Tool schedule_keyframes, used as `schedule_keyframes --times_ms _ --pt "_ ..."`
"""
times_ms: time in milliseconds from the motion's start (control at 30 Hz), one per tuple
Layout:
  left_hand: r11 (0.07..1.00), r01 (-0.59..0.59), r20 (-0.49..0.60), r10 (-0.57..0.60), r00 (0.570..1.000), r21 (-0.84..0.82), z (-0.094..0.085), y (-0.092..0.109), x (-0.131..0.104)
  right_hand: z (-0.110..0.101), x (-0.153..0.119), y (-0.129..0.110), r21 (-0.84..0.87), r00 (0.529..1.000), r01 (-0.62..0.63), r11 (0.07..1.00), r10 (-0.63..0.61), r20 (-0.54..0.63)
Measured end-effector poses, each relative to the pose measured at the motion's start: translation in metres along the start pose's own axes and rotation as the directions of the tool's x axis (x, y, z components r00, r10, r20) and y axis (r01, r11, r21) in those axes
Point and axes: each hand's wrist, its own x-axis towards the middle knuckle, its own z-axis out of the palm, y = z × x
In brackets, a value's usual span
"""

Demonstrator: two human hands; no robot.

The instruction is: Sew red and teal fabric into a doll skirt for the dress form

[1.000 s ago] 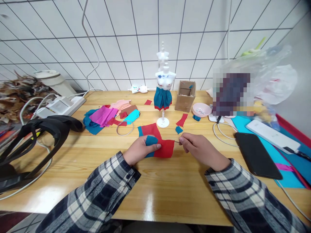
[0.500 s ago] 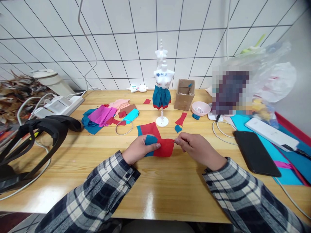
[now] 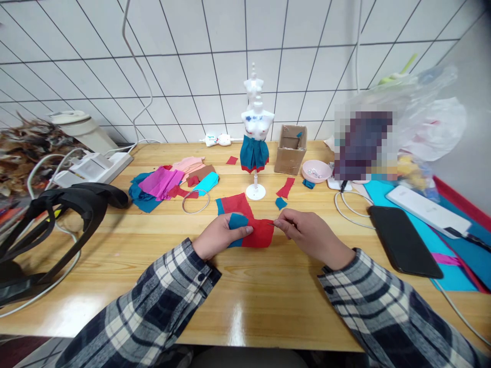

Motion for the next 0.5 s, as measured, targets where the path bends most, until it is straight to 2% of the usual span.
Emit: schedule_keyframes --times_ms 500 --pt "1.0 -0.012 0.006 0.012 1.0 -0.01 0.001 0.0021 -0.001 -0.0004 -0.0005 0.0008 -0.019 1.0 0.001 1.0 -0.002 -0.024"
